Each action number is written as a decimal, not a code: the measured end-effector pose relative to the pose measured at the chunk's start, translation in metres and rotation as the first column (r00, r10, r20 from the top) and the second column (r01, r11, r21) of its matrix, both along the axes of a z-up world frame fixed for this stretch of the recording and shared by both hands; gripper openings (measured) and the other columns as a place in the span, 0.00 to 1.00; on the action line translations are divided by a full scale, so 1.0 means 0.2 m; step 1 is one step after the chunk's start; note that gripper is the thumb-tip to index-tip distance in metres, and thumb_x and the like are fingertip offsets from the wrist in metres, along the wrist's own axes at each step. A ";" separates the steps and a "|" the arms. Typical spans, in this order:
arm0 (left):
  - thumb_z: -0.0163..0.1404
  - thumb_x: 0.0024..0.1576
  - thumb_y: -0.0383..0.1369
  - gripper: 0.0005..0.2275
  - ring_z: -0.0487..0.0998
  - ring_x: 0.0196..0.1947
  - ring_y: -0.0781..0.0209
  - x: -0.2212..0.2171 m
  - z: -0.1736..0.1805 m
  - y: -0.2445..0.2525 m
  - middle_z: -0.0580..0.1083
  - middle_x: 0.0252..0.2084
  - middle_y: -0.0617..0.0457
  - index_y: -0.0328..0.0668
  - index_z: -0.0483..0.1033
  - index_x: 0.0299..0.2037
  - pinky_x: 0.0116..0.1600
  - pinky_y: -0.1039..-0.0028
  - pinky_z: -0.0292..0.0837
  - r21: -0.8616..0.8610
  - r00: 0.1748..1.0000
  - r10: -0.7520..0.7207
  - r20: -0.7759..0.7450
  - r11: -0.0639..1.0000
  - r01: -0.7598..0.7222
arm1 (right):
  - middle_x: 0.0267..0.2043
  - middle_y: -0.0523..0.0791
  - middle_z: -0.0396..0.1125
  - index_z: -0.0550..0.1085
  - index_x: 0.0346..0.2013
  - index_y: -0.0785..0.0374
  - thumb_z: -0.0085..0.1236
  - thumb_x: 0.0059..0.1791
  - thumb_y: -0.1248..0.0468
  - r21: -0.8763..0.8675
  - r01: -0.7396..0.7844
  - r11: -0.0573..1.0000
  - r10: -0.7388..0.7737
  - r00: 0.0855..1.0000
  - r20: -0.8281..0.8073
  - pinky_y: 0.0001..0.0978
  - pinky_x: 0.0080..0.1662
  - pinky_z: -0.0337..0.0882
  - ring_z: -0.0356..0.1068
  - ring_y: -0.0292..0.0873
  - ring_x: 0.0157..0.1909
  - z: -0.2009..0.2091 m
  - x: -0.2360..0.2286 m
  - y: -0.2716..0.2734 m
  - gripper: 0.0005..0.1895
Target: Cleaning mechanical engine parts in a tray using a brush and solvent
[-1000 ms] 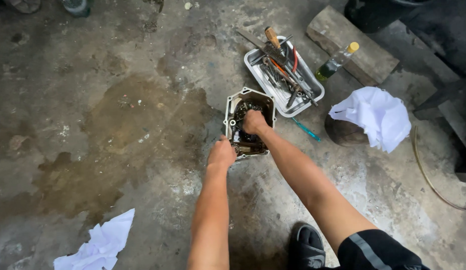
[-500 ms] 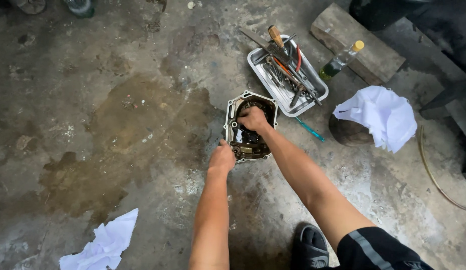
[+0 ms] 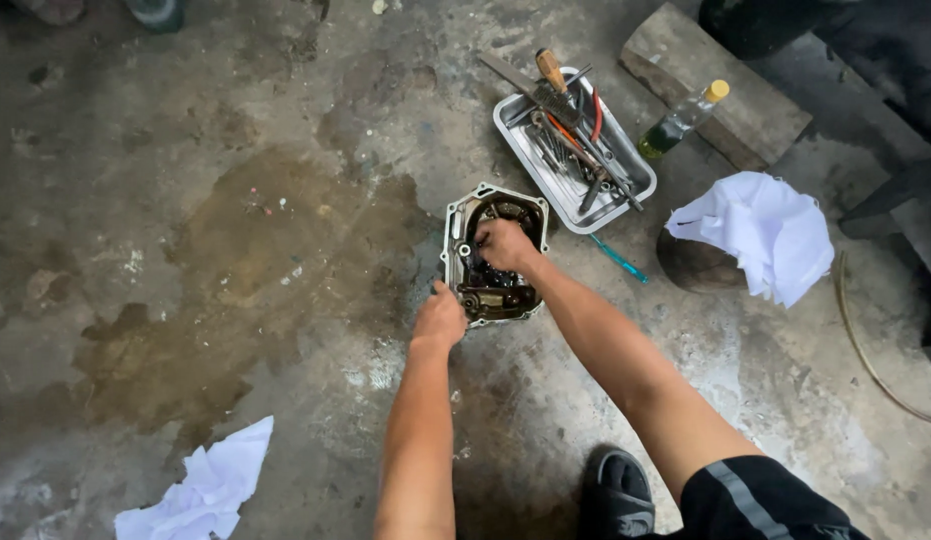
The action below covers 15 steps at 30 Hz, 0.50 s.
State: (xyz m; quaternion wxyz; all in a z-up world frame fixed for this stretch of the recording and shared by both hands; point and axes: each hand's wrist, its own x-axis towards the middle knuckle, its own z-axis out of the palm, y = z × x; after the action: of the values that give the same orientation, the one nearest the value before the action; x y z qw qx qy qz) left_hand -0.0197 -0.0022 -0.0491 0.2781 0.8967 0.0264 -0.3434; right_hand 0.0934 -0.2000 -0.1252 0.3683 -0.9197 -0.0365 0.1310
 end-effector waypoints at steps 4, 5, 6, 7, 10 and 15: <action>0.47 0.63 0.31 0.32 0.81 0.43 0.35 0.01 -0.06 0.01 0.75 0.47 0.24 0.22 0.43 0.72 0.35 0.53 0.84 0.008 1.000 -0.006 -0.006 1.000 0.006 | 0.32 0.41 0.78 0.82 0.39 0.46 0.62 0.38 0.64 -0.056 -0.040 0.998 0.040 0.999 -0.002 0.40 0.47 0.79 0.79 0.47 0.42 0.10 0.04 0.03 0.15; 0.46 0.64 0.31 0.32 0.81 0.42 0.36 0.02 -0.09 0.01 0.75 0.46 0.24 0.22 0.42 0.73 0.34 0.54 0.83 0.005 1.000 -0.006 -0.014 1.000 0.006 | 0.31 0.46 0.77 0.80 0.42 0.56 0.62 0.40 0.68 0.156 0.093 0.983 -0.080 0.993 -0.082 0.36 0.42 0.80 0.79 0.44 0.35 0.19 0.02 0.05 0.16; 0.44 0.64 0.31 0.31 0.81 0.41 0.37 0.03 -0.12 0.01 0.75 0.46 0.25 0.23 0.42 0.73 0.33 0.56 0.83 0.003 1.000 -0.006 -0.022 1.000 0.006 | 0.30 0.51 0.77 0.78 0.46 0.65 0.62 0.42 0.71 0.347 0.235 0.908 -0.179 0.966 -0.185 0.31 0.37 0.80 0.78 0.41 0.28 0.27 0.00 0.06 0.17; 0.44 0.64 0.31 0.31 0.81 0.41 0.37 0.03 -0.13 0.01 0.75 0.46 0.25 0.23 0.42 0.73 0.33 0.56 0.83 0.002 1.000 -0.007 -0.019 1.000 0.007 | 0.30 0.51 0.77 0.78 0.46 0.65 0.62 0.42 0.71 0.347 0.235 0.908 -0.180 0.967 -0.183 0.31 0.37 0.80 0.78 0.41 0.28 0.22 0.00 0.04 0.17; 0.44 0.64 0.32 0.31 0.81 0.41 0.37 0.05 -0.15 0.00 0.75 0.46 0.25 0.23 0.41 0.73 0.34 0.55 0.84 0.008 1.000 -0.005 -0.023 1.000 0.005 | 0.30 0.43 0.78 0.80 0.40 0.54 0.65 0.36 0.62 0.085 0.036 0.996 -0.027 0.994 -0.106 0.44 0.45 0.78 0.79 0.47 0.41 0.14 0.01 0.00 0.17; 0.43 0.64 0.32 0.31 0.81 0.41 0.37 0.04 -0.22 0.01 0.75 0.47 0.26 0.23 0.41 0.73 0.34 0.56 0.84 -0.001 1.000 0.011 -0.021 1.000 -0.011 | 0.35 0.48 0.78 0.81 0.39 0.57 0.60 0.40 0.69 -0.029 -0.095 0.995 0.096 0.995 0.041 0.49 0.46 0.78 0.78 0.55 0.45 0.19 0.02 0.06 0.13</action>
State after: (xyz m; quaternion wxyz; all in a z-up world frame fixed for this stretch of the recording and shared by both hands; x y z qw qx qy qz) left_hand -0.0119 0.0006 -0.0936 0.2803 0.8927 0.0342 -0.3511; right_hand 0.0970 -0.1888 -0.0862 0.3483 -0.9244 -0.0865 0.1294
